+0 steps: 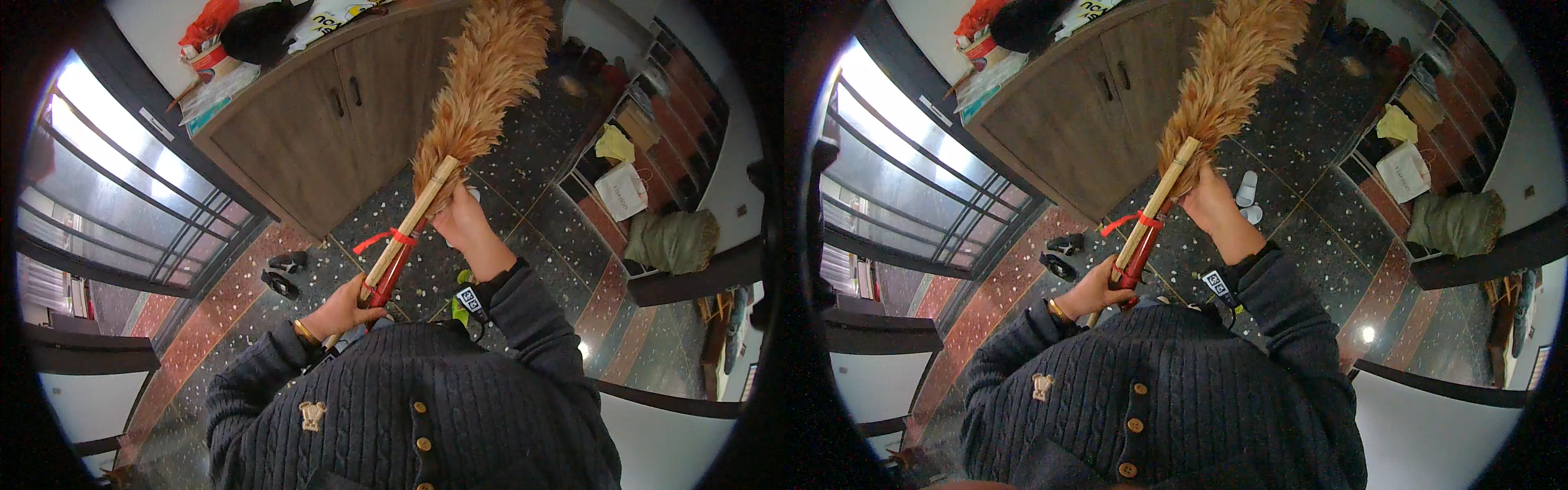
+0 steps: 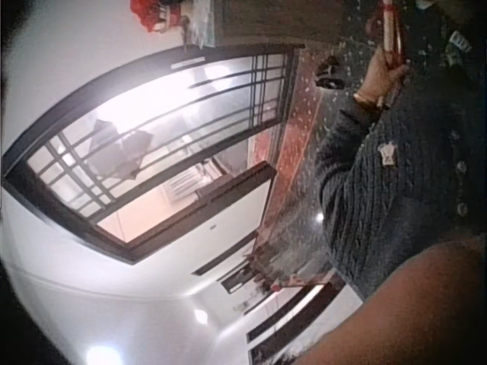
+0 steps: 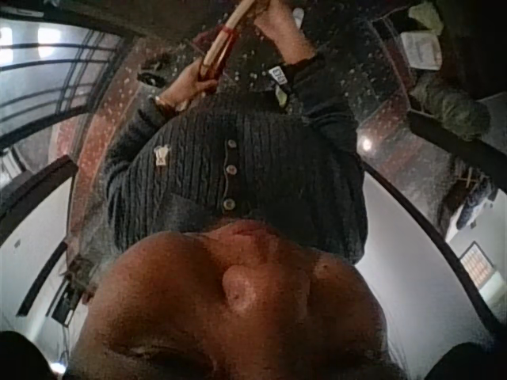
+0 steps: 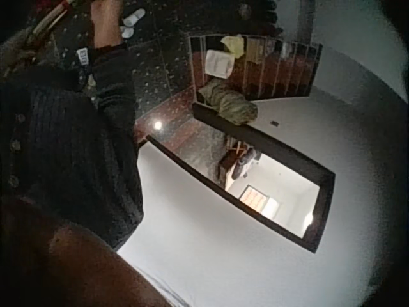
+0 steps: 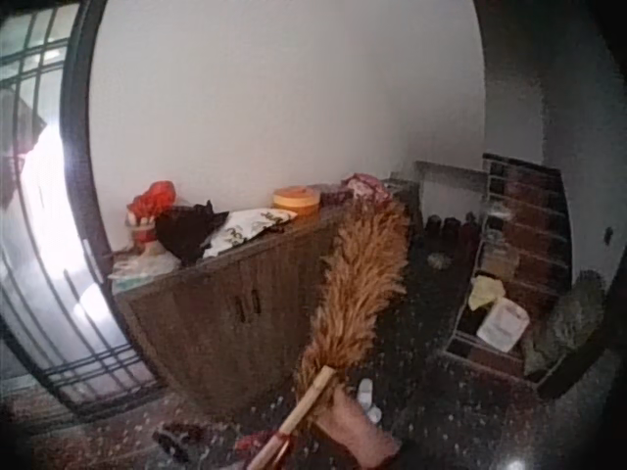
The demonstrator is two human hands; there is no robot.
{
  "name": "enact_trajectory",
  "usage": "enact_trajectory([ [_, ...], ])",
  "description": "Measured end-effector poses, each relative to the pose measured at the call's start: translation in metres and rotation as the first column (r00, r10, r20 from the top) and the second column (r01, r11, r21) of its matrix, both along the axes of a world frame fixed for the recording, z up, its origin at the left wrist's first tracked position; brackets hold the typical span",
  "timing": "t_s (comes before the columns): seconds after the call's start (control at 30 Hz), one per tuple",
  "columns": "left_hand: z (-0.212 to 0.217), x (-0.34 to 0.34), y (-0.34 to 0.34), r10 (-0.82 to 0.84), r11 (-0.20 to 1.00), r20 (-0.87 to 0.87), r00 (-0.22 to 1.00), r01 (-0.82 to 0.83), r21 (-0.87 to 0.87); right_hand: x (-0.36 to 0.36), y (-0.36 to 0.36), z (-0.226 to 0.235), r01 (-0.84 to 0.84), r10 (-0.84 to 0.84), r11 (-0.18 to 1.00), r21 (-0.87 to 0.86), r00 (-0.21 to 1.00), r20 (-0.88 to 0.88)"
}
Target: The person ties a red ribbon around a long bamboo broom handle, then walks through the house and uses the broom to dust the ceiling and upper walls in a bedroom.
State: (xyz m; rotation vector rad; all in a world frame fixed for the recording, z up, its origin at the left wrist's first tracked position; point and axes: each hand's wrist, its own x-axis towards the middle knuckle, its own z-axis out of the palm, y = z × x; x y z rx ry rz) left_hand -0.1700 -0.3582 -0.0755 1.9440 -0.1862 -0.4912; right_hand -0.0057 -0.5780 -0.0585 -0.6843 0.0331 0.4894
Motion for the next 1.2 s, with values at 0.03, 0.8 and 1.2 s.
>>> enact_trajectory([
  [0.03, -0.002, 0.000, 0.001, 0.003, 1.000, -0.003, 1.000, -0.003, 0.003, -0.001, -0.001, 0.001, -0.005, 0.005, 1.000, -0.014, 1.000, 0.003],
  [0.8, 0.012, -0.019, -0.007, -0.010, 0.968, 0.033, 0.999, 0.002, 0.250, -0.009, -0.003, 0.042, 0.155, -0.161, 0.987, 0.049, 0.974, 0.157],
  [1.2, 0.032, 0.011, -0.001, -0.032, 0.999, 0.176, 0.984, 0.028, 0.029, -0.020, 0.009, 0.067, 0.303, -0.281, 0.949, -0.088, 0.939, 0.198],
])
